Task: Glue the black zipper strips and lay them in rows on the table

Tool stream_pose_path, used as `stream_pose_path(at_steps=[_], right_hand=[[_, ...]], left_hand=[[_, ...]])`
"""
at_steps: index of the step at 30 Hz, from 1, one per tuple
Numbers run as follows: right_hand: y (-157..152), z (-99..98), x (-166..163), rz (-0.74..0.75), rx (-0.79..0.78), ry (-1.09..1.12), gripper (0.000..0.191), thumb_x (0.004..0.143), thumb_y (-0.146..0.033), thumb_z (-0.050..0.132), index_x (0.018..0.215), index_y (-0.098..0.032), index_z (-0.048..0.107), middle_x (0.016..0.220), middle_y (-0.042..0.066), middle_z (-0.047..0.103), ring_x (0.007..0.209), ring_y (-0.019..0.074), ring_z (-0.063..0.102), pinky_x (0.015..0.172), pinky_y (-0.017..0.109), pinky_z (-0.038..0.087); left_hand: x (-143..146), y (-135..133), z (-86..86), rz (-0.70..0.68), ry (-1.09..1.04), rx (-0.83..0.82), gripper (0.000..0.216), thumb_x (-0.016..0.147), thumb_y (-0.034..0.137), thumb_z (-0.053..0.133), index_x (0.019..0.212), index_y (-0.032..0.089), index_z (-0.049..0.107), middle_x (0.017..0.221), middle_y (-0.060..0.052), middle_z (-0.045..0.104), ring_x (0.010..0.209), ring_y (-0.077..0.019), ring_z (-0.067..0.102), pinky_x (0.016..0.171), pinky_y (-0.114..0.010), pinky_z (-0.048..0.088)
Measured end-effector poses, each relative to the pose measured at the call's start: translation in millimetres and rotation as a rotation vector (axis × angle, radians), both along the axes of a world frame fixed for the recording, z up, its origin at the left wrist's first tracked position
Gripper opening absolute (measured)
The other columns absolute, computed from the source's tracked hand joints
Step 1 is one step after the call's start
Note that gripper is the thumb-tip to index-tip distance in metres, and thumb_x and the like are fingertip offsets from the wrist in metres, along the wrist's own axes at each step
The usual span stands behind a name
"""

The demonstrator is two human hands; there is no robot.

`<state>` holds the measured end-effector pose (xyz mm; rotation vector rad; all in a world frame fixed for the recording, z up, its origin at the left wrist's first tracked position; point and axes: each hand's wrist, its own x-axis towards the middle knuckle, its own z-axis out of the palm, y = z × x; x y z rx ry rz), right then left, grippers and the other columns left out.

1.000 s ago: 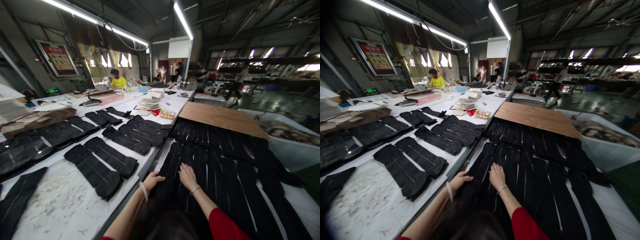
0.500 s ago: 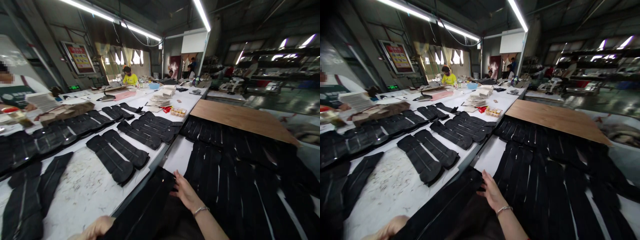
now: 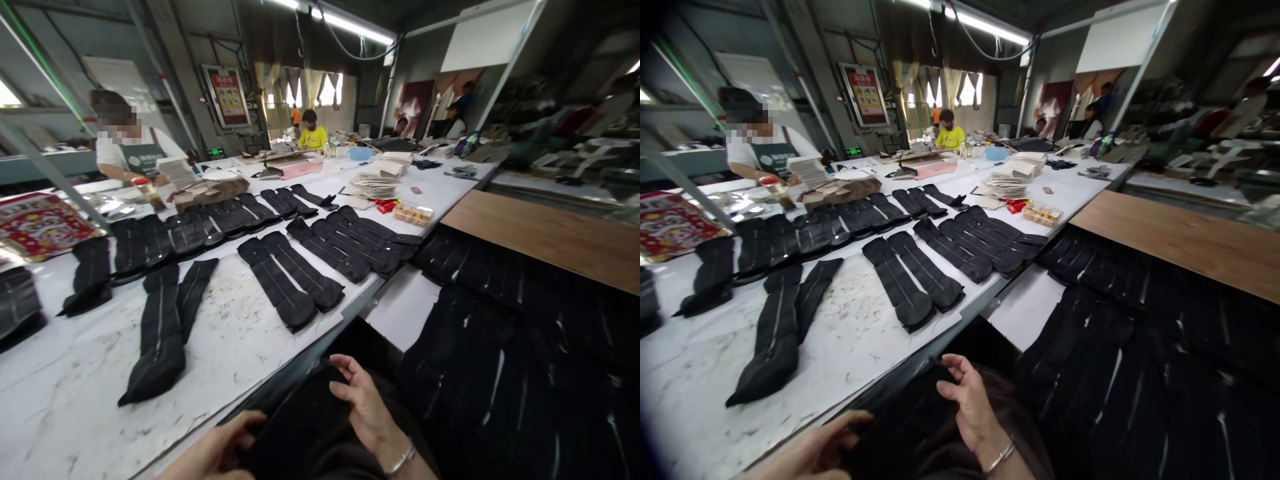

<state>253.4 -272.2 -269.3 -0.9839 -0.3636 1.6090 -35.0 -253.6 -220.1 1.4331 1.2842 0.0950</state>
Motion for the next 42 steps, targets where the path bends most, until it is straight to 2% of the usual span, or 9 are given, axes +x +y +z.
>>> stream_pose_path(at_steps=[5,10,14,17,19,27,31,35,42], right_hand=[[-6.4,8.3,-6.1,0.1,0.053,-0.284,0.051,0.063,-0.023,0.078,0.112,-0.025,0.061,0.08,-0.001,0.063,0.077,0.0205,0.063,0.074,0.036,0.051],[-2.6,19.4,11.6,0.239,0.211,-0.805,0.055,0.066,-0.017,0.073,0.119,-0.03,0.064,0.115,0.003,0.065,0.107,0.0248,0.059,0.096,0.04,0.045],[2.0,34.4,5.4,0.319,0.424,-0.956,0.028,0.073,-0.017,0.071,0.099,-0.027,0.071,0.126,0.004,0.061,0.117,0.0253,0.055,0.105,0.041,0.039],[6.0,40.5,-3.5,0.318,0.475,-1.032,0.008,0.078,-0.014,0.067,0.079,-0.022,0.066,0.118,0.006,0.063,0.113,0.0239,0.058,0.1,0.038,0.042],[8.2,41.6,-7.5,0.324,0.5,-1.072,0.013,0.08,-0.012,0.065,0.073,-0.021,0.061,0.113,0.006,0.064,0.109,0.0226,0.06,0.097,0.036,0.044],[12.5,41.1,-13.5,0.376,0.585,-1.179,0.021,0.084,-0.006,0.061,0.076,-0.022,0.049,0.091,0.003,0.061,0.085,0.0186,0.059,0.079,0.03,0.045],[12.5,42.2,-16.4,0.4,0.613,-1.232,0.023,0.085,-0.005,0.06,0.076,-0.022,0.047,0.085,0.001,0.059,0.08,0.0176,0.057,0.075,0.029,0.045],[11.7,46.7,-19.1,0.407,0.633,-1.28,0.024,0.085,-0.005,0.06,0.075,-0.022,0.047,0.081,0.001,0.057,0.076,0.0172,0.056,0.072,0.028,0.044],[11.4,52.3,-22.2,0.403,0.646,-1.322,0.023,0.083,-0.004,0.061,0.074,-0.021,0.049,0.075,-0.001,0.056,0.072,0.0164,0.056,0.068,0.028,0.045]], left_hand=[[57.6,-1.1,-18.4,0.091,-0.176,0.039,0.027,0.072,0.039,0.066,0.086,0.017,0.07,0.079,-0.003,0.07,0.076,-0.0209,0.061,0.069,-0.028,0.046],[70.6,-13.5,-37.7,0.16,-0.188,0.064,0.024,0.075,0.038,0.066,0.078,0.015,0.072,0.073,-0.002,0.07,0.07,-0.0185,0.059,0.063,-0.026,0.043],[73.9,-17.6,-29.7,0.147,-0.15,0.116,0.024,0.076,0.036,0.065,0.077,0.015,0.075,0.071,-0.001,0.07,0.069,-0.0181,0.059,0.064,-0.025,0.043],[75.8,-17.3,-23.2,0.149,-0.132,0.146,0.026,0.077,0.036,0.062,0.078,0.015,0.076,0.072,-0.002,0.071,0.069,-0.0187,0.06,0.065,-0.025,0.044],[75.9,-18.0,-21.1,0.15,-0.141,0.164,0.026,0.077,0.036,0.06,0.081,0.016,0.077,0.074,-0.002,0.072,0.07,-0.0196,0.061,0.067,-0.026,0.045],[75.0,-27.8,-18.6,0.217,-0.121,0.286,0.012,0.078,0.031,0.063,0.081,0.02,0.067,0.076,0.0,0.069,0.075,-0.0187,0.06,0.073,-0.026,0.046],[77.8,-29.1,-16.3,0.257,-0.14,0.309,0.022,0.084,0.038,0.059,0.074,0.019,0.062,0.071,0.0,0.063,0.069,-0.0168,0.055,0.068,-0.025,0.043],[81.9,-28.5,-15.7,0.29,-0.18,0.302,0.031,0.086,0.046,0.057,0.078,0.018,0.067,0.072,-0.002,0.064,0.069,-0.0172,0.054,0.067,-0.025,0.043],[93.4,-24.9,-16.0,0.422,-0.301,0.272,0.027,0.078,0.044,0.065,0.08,0.018,0.072,0.075,-0.004,0.069,0.07,-0.0183,0.056,0.069,-0.026,0.045]])
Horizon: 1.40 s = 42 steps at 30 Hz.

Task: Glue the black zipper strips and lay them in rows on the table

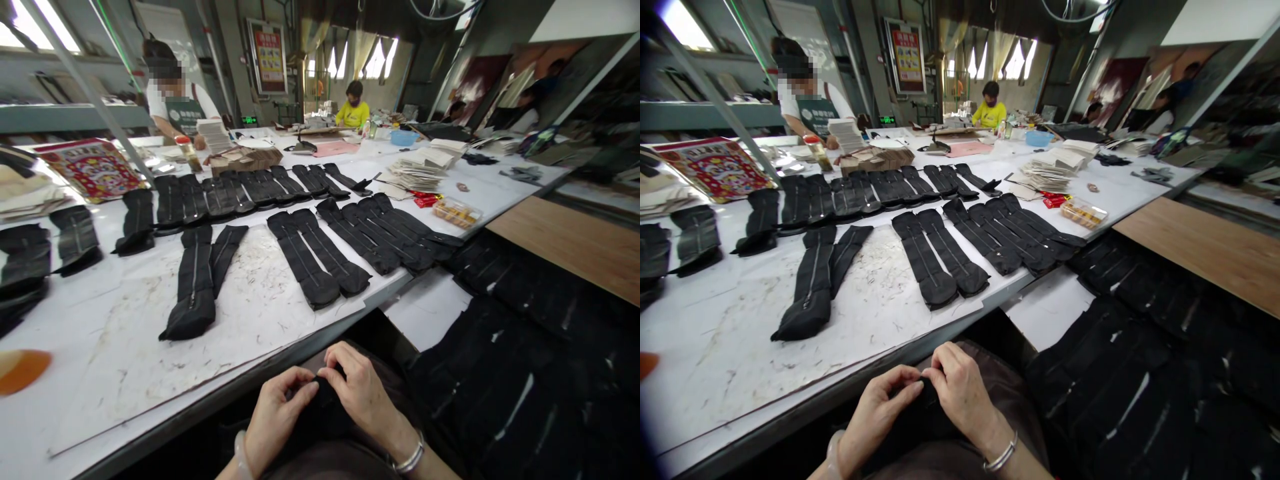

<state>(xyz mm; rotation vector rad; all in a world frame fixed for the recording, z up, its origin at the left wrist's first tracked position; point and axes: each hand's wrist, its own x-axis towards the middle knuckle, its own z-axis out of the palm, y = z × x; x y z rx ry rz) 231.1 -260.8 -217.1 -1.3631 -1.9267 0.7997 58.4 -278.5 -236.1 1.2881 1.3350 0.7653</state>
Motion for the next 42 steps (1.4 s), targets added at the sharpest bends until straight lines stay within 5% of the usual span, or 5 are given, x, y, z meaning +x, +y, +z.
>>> stream_pose_path(at_steps=[4,9,20,35,42], right_hand=[[-0.4,0.9,-0.8,-0.015,0.001,0.031,0.023,0.081,-0.003,0.063,0.074,-0.022,0.05,0.08,0.001,0.061,0.077,0.0179,0.06,0.071,0.029,0.049],[-3.7,0.2,6.7,-0.068,0.139,0.129,0.032,0.075,-0.001,0.066,0.095,-0.024,0.059,0.126,0.007,0.059,0.121,0.0253,0.053,0.103,0.04,0.045],[-8.3,-3.0,15.8,-0.022,0.266,0.185,0.016,0.087,-0.007,0.058,0.085,-0.022,0.064,0.082,0.002,0.063,0.075,0.0162,0.062,0.069,0.026,0.052],[-8.3,7.0,17.6,0.1,0.27,0.177,0.018,0.092,-0.007,0.048,0.089,-0.021,0.058,0.087,0.004,0.061,0.082,0.0172,0.06,0.074,0.029,0.051],[-0.1,34.4,17.8,0.064,-0.064,0.24,0.016,0.085,-0.008,0.054,0.077,-0.021,0.057,0.088,0.003,0.062,0.084,0.0173,0.06,0.077,0.029,0.048]], left_hand=[[5.0,2.9,3.1,0.031,-0.051,-0.034,0.028,0.076,0.045,0.067,0.072,0.017,0.066,0.066,-0.001,0.06,0.063,-0.0156,0.049,0.062,-0.026,0.042],[3.3,2.0,3.0,0.033,-0.046,-0.04,0.031,0.076,0.047,0.066,0.069,0.018,0.058,0.065,0.002,0.05,0.063,-0.0141,0.042,0.06,-0.025,0.038],[-1.5,0.9,6.3,0.017,-0.075,-0.076,0.036,0.074,0.052,0.067,0.071,0.017,0.059,0.063,0.003,0.048,0.062,-0.0135,0.041,0.059,-0.025,0.036],[6.5,8.8,22.1,0.028,-0.271,-0.165,0.036,0.067,0.047,0.076,0.083,0.015,0.072,0.069,-0.001,0.063,0.065,-0.0145,0.051,0.064,-0.026,0.04],[6.7,12.6,29.1,0.024,-0.225,-0.099,0.03,0.067,0.043,0.076,0.078,0.015,0.072,0.069,-0.002,0.064,0.065,-0.0147,0.05,0.064,-0.026,0.041]])
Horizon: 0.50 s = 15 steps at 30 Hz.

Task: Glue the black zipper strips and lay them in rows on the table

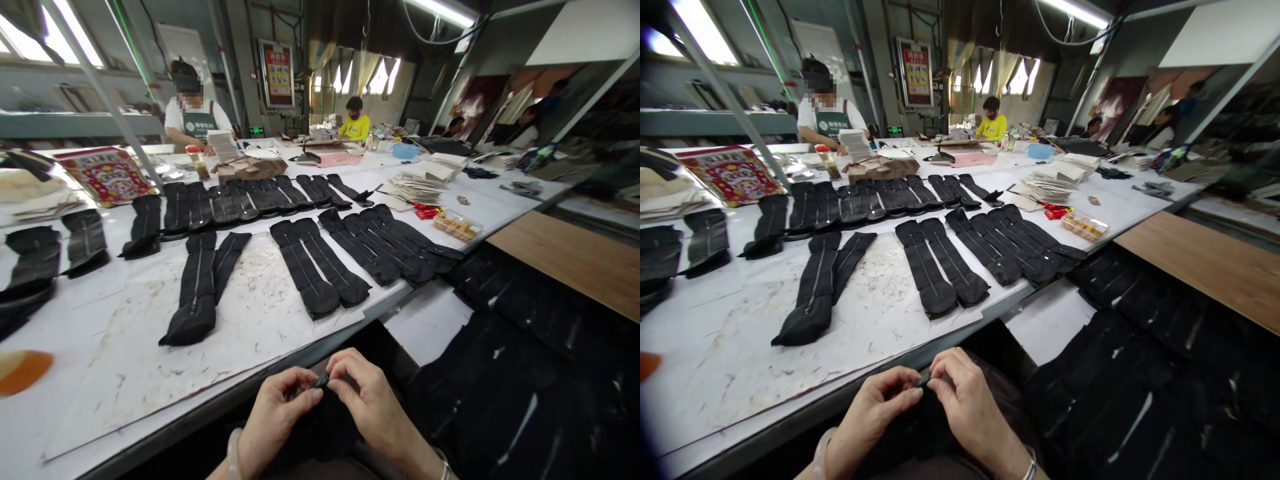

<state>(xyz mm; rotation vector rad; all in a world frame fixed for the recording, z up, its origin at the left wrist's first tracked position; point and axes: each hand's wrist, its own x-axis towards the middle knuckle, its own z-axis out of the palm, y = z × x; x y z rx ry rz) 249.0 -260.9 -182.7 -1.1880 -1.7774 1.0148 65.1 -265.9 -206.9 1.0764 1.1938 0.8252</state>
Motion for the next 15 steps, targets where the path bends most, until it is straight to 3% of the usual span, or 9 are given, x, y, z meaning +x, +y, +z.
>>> stream_pose_path(at_steps=[6,12,15], right_hand=[[9.3,14.0,-2.7,0.037,-0.293,0.106,0.011,0.075,-0.01,0.06,0.069,-0.019,0.06,0.077,0.0,0.064,0.075,0.0159,0.058,0.072,0.028,0.045],[19.3,14.3,-11.1,0.097,-0.54,0.258,0.003,0.063,-0.013,0.066,0.064,-0.017,0.066,0.07,0.0,0.066,0.068,0.0143,0.056,0.061,0.024,0.042],[22.2,15.8,-17.6,0.127,-0.626,0.36,0.003,0.06,-0.017,0.07,0.061,-0.016,0.067,0.065,-0.001,0.065,0.062,0.0122,0.052,0.06,0.024,0.039]], left_hand=[[-4.5,4.2,18.2,-0.063,0.069,-0.028,0.025,0.067,0.038,0.074,0.072,0.015,0.068,0.062,0.001,0.06,0.059,-0.0121,0.047,0.058,-0.025,0.037],[-13.7,6.3,23.7,-0.186,-0.089,-0.236,0.034,0.064,0.044,0.075,0.074,0.017,0.057,0.048,0.009,0.049,0.035,-0.0041,0.034,0.039,-0.02,0.022],[-18.9,6.3,30.6,-0.211,-0.124,-0.293,0.035,0.065,0.044,0.075,0.078,0.018,0.055,0.048,0.007,0.055,0.036,-0.0076,0.048,0.038,-0.018,0.03]])
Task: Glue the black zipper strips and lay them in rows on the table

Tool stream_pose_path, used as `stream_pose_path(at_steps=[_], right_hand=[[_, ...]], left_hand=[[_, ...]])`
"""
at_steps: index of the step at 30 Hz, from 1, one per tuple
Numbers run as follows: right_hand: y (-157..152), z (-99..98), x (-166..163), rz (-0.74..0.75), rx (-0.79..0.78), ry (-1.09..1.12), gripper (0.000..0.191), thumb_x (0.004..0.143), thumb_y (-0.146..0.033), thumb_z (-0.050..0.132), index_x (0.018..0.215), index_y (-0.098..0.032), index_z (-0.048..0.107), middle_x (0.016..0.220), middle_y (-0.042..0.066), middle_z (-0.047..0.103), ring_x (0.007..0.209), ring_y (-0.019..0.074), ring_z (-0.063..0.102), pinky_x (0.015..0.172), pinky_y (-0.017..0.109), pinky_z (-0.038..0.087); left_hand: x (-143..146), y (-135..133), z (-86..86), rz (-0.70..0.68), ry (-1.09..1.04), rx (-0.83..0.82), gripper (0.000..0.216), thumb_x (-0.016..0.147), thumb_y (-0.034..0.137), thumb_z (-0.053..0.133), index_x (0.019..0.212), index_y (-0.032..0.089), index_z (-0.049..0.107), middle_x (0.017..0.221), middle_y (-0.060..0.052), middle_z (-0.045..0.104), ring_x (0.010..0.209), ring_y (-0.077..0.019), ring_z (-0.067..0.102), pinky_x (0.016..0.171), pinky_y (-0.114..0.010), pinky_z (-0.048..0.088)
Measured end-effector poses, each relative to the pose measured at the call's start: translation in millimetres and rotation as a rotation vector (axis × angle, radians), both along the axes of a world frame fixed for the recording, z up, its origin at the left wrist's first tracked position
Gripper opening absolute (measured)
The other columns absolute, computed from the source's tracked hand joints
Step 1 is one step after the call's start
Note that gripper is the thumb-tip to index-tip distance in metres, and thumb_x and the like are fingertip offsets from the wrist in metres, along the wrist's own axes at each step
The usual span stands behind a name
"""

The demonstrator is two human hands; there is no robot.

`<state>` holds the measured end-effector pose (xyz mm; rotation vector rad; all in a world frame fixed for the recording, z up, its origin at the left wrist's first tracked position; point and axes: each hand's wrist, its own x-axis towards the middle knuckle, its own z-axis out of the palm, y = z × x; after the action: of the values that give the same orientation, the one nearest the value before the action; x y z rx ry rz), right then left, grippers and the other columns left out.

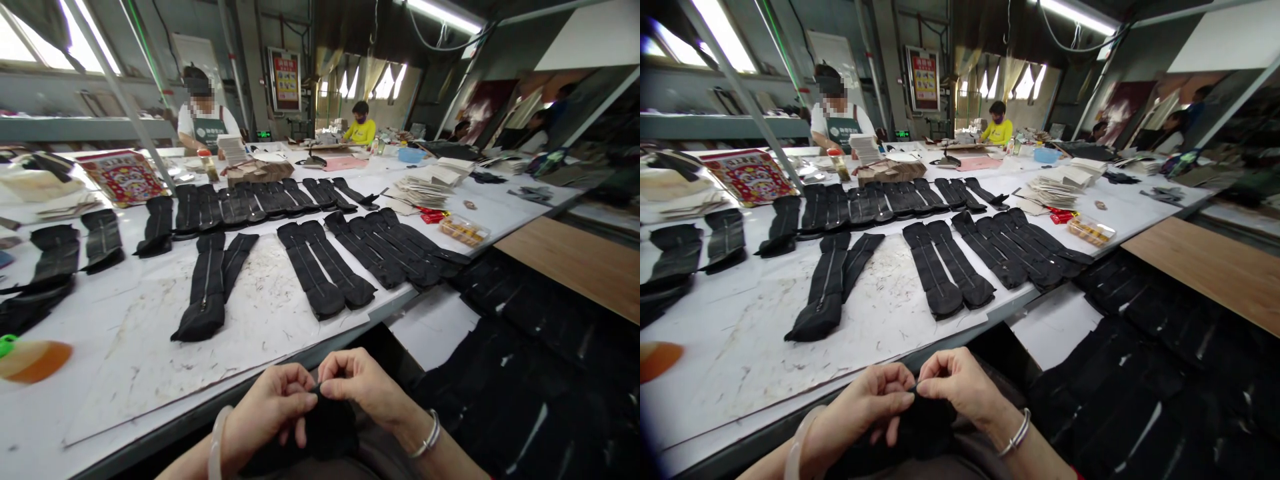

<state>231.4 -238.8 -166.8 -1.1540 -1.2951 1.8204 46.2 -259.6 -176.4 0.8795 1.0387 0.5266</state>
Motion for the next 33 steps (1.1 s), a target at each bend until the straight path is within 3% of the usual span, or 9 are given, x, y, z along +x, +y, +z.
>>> stream_pose_path(at_steps=[3,8,13,16,18,21,27,33], right_hand=[[1.6,1.3,-7.5,-0.001,-0.054,0.064,0.006,0.059,-0.019,0.071,0.06,-0.016,0.066,0.062,-0.002,0.063,0.059,0.0102,0.049,0.061,0.024,0.036],[3.3,0.4,-21.0,-0.014,-0.026,0.04,0.01,0.06,-0.02,0.072,0.062,-0.016,0.063,0.061,-0.003,0.061,0.057,0.0103,0.049,0.059,0.024,0.036],[-6.3,-3.3,-29.9,-0.181,0.234,-0.078,0.015,0.068,-0.019,0.071,0.079,-0.02,0.061,0.08,0.001,0.069,0.075,0.0167,0.06,0.071,0.028,0.045],[-18.8,-12.0,-33.0,-0.248,0.416,-0.157,0.021,0.073,-0.02,0.071,0.092,-0.022,0.062,0.097,0.003,0.07,0.093,0.0209,0.062,0.084,0.031,0.047],[-25.6,-19.4,-36.1,-0.307,0.517,-0.178,0.016,0.076,-0.02,0.069,0.09,-0.023,0.061,0.1,0.003,0.069,0.098,0.0209,0.062,0.089,0.03,0.046],[-30.0,-27.5,-42.3,-0.377,0.613,-0.174,0.005,0.083,-0.02,0.063,0.08,-0.022,0.06,0.098,0.003,0.068,0.095,0.0188,0.064,0.085,0.027,0.047],[-27.8,-27.9,-51.7,-0.378,0.616,-0.158,0.014,0.088,-0.023,0.058,0.074,-0.021,0.058,0.088,0.003,0.066,0.082,0.0162,0.063,0.073,0.023,0.048],[-28.0,-27.5,-57.5,-0.383,0.607,-0.134,0.014,0.088,-0.022,0.057,0.074,-0.02,0.057,0.082,0.003,0.063,0.074,0.0154,0.062,0.066,0.023,0.048]], left_hand=[[-3.8,-0.7,9.0,0.059,0.003,-0.027,0.039,0.059,0.041,0.08,0.079,0.016,0.057,0.058,0.001,0.064,0.056,-0.014,0.066,0.051,-0.02,0.044],[-9.7,-1.3,11.4,0.122,0.027,-0.024,0.045,0.053,0.046,0.086,0.072,0.016,0.057,0.054,0.002,0.063,0.055,-0.0162,0.067,0.053,-0.023,0.045],[-23.9,0.3,12.3,0.234,-0.039,-0.014,0.042,0.055,0.043,0.088,0.067,0.015,0.058,0.054,0.003,0.062,0.058,-0.0139,0.067,0.058,-0.022,0.046],[-35.0,0.4,17.5,0.285,-0.059,-0.014,0.042,0.057,0.042,0.088,0.078,0.014,0.066,0.067,0.0,0.07,0.065,-0.0144,0.069,0.065,-0.023,0.049],[-41.0,-1.1,20.9,0.317,-0.033,-0.014,0.046,0.055,0.043,0.088,0.085,0.014,0.069,0.075,-0.002,0.072,0.069,-0.0169,0.071,0.067,-0.024,0.05],[-45.6,-4.4,24.9,0.352,0.01,-0.012,0.047,0.053,0.045,0.088,0.082,0.014,0.07,0.073,-0.002,0.072,0.067,-0.0187,0.072,0.064,-0.024,0.05],[-45.7,-7.3,31.1,0.383,0.075,0.004,0.046,0.049,0.047,0.089,0.075,0.014,0.07,0.059,0.001,0.066,0.059,-0.0156,0.068,0.059,-0.022,0.049],[-46.7,-11.3,28.6,0.343,0.194,0.165,0.037,0.057,0.046,0.081,0.07,0.015,0.067,0.053,0.002,0.061,0.054,-0.0144,0.062,0.054,-0.022,0.046]])
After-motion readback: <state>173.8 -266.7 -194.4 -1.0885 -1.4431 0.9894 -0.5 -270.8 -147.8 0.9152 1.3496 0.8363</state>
